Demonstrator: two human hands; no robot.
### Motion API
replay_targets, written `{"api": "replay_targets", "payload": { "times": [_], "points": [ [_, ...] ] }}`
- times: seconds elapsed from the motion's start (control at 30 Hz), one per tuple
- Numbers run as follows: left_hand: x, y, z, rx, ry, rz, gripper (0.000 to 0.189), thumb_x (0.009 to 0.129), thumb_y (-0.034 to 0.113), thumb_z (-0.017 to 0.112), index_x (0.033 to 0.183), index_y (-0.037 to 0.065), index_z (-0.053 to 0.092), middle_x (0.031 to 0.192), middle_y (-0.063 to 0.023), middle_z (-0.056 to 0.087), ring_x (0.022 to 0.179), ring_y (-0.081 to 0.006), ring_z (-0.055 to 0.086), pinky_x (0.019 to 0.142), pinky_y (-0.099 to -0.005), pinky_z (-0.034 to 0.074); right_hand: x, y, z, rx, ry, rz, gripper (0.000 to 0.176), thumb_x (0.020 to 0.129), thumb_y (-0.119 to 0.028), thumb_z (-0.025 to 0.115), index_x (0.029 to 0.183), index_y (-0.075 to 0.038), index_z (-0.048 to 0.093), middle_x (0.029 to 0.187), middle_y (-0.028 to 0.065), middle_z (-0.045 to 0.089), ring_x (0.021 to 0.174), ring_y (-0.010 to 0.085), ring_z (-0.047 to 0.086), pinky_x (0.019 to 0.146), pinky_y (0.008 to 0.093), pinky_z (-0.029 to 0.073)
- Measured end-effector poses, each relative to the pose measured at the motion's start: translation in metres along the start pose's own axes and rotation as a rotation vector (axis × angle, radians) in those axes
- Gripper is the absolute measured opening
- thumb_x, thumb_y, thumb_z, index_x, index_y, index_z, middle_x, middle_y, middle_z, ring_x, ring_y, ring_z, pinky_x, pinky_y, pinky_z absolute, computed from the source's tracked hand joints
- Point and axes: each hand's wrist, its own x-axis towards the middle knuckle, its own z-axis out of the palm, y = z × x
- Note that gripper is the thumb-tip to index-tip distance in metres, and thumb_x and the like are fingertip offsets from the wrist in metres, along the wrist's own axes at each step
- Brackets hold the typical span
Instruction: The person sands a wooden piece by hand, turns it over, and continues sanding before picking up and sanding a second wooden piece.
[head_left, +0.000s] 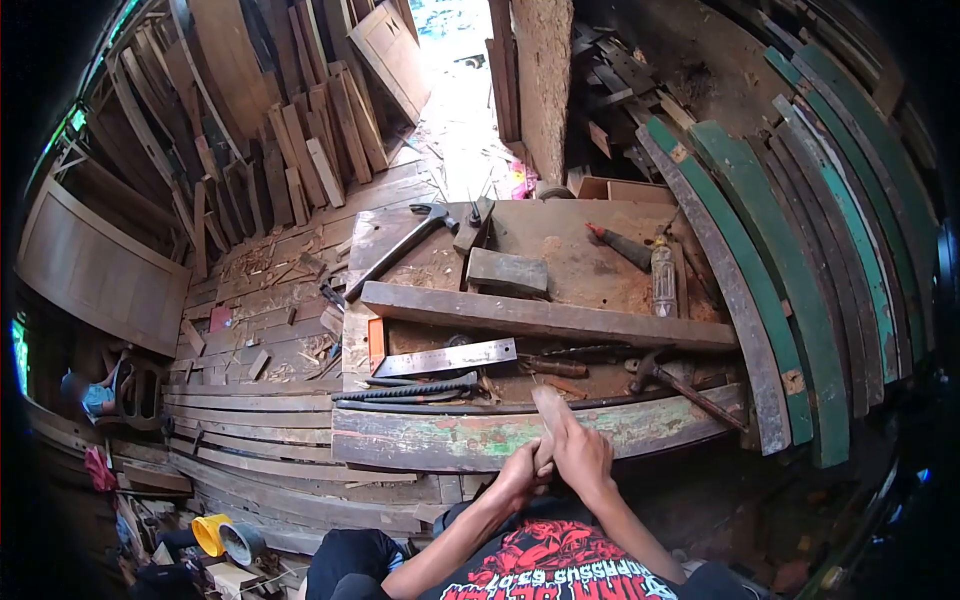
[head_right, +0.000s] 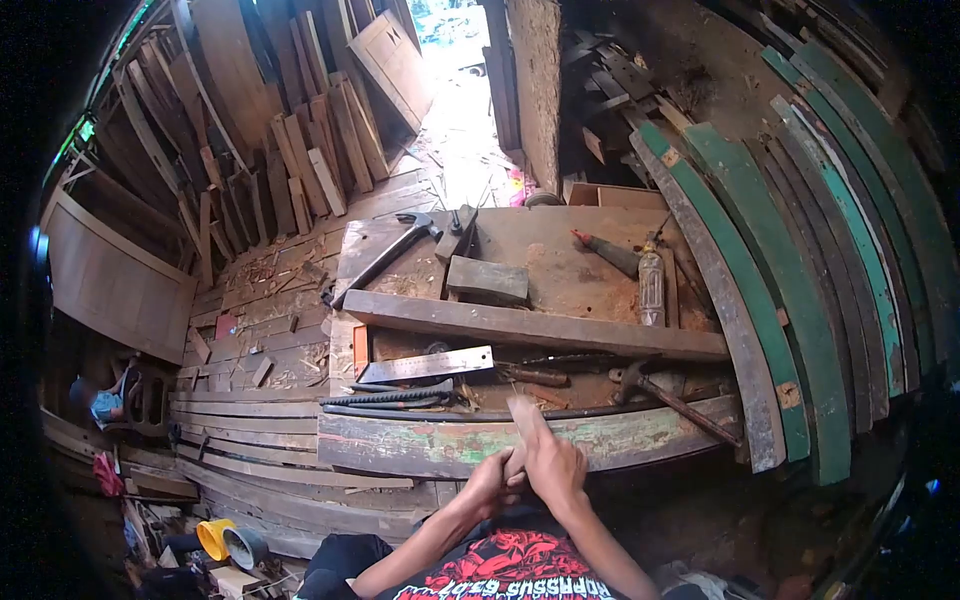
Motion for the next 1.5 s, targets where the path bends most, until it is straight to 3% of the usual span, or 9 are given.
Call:
{"api": "replay_targets", "payload": {
  "times": [0.17,0.37,0.47,0.6,0.73,1.13,1.27,1.4,1.5],
  "points": [
    [0.006,0.003,-0.007,-0.005,0.020,-0.020,0.039,0.114,0.039,0.030,0.088,0.018,0.051,0.059,0.0055,0.040,0.047,-0.0112,0.029,0.045,-0.0285,0.022,-0.036,-0.009,-0.024,-0.002,-0.063,-0.097,0.047,0.106,-0.032,0.053,0.149,-0.014,0.058,0.083,0.0292,0.072,0.081,0.0526,0.071,0.076,0.0633,0.055],
    [0.006,0.008,-0.011,-0.051,0.009,-0.045,0.044,0.114,0.041,0.032,0.079,0.019,0.048,0.058,0.0049,0.040,0.048,-0.0116,0.029,0.046,-0.0293,0.021,-0.015,-0.003,0.004,0.018,-0.021,-0.019,0.051,0.106,-0.032,0.053,0.155,-0.018,0.052,0.086,0.0298,0.072,0.081,0.0516,0.071,0.076,0.0646,0.055],
    [0.010,0.002,-0.021,-0.079,-0.074,-0.043,0.039,0.115,0.041,0.030,0.091,0.019,0.052,0.062,0.0059,0.041,0.050,-0.0100,0.032,0.046,-0.0269,0.024,-0.036,-0.014,-0.012,-0.029,-0.042,-0.034,0.052,0.106,-0.031,0.053,0.156,-0.019,0.051,0.084,0.0295,0.072,0.080,0.0503,0.072,0.074,0.0648,0.055],
    [0.003,0.005,-0.014,0.002,0.008,-0.038,0.039,0.114,0.043,0.031,0.093,0.019,0.054,0.061,0.0055,0.041,0.051,-0.0098,0.033,0.047,-0.0281,0.023,-0.012,0.003,0.007,-0.005,-0.015,-0.002,0.052,0.107,-0.033,0.052,0.158,-0.021,0.049,0.084,0.0294,0.072,0.081,0.0514,0.071,0.074,0.0646,0.055],
    [0.005,0.005,-0.023,-0.089,-0.098,-0.056,0.040,0.114,0.043,0.032,0.094,0.018,0.055,0.060,0.0059,0.041,0.051,-0.0094,0.036,0.046,-0.0271,0.024,-0.035,-0.021,-0.012,-0.006,-0.047,-0.004,0.050,0.107,-0.033,0.051,0.155,-0.021,0.052,0.085,0.0313,0.070,0.083,0.0533,0.069,0.077,0.0655,0.054],
    [0.001,0.012,-0.013,-0.098,-0.021,-0.061,0.047,0.114,0.043,0.032,0.075,0.019,0.044,0.059,0.0058,0.038,0.047,-0.0108,0.026,0.045,-0.0286,0.020,-0.010,-0.005,0.017,-0.065,0.011,0.008,0.051,0.107,-0.030,0.051,0.156,-0.017,0.051,0.079,0.0289,0.071,0.077,0.0514,0.071,0.071,0.0636,0.056],
    [0.003,0.008,-0.019,-0.040,-0.040,-0.037,0.041,0.115,0.041,0.031,0.086,0.020,0.051,0.058,0.0074,0.037,0.047,-0.0099,0.028,0.045,-0.0273,0.025,-0.048,-0.017,-0.006,-0.004,-0.009,-0.032,0.052,0.107,-0.028,0.051,0.158,-0.019,0.049,0.082,0.0305,0.071,0.078,0.0511,0.071,0.072,0.0640,0.056],
    [0.004,0.011,-0.022,-0.098,-0.050,-0.076,0.042,0.115,0.041,0.032,0.085,0.019,0.051,0.059,0.0072,0.038,0.047,-0.0088,0.027,0.044,-0.0259,0.022,-0.008,-0.014,0.010,-0.019,-0.020,0.054,0.056,0.105,-0.029,0.053,0.160,-0.019,0.046,0.084,0.0299,0.071,0.080,0.0513,0.071,0.073,0.0650,0.056],
    [0.000,0.015,-0.022,-0.124,-0.066,-0.088,0.041,0.114,0.041,0.032,0.086,0.018,0.050,0.059,0.0068,0.038,0.047,-0.0085,0.027,0.044,-0.0251,0.023,-0.048,-0.013,0.003,-0.050,-0.012,-0.033,0.055,0.106,-0.029,0.053,0.159,-0.019,0.046,0.087,0.0294,0.073,0.082,0.0500,0.072,0.072,0.0645,0.056]
  ]
}}
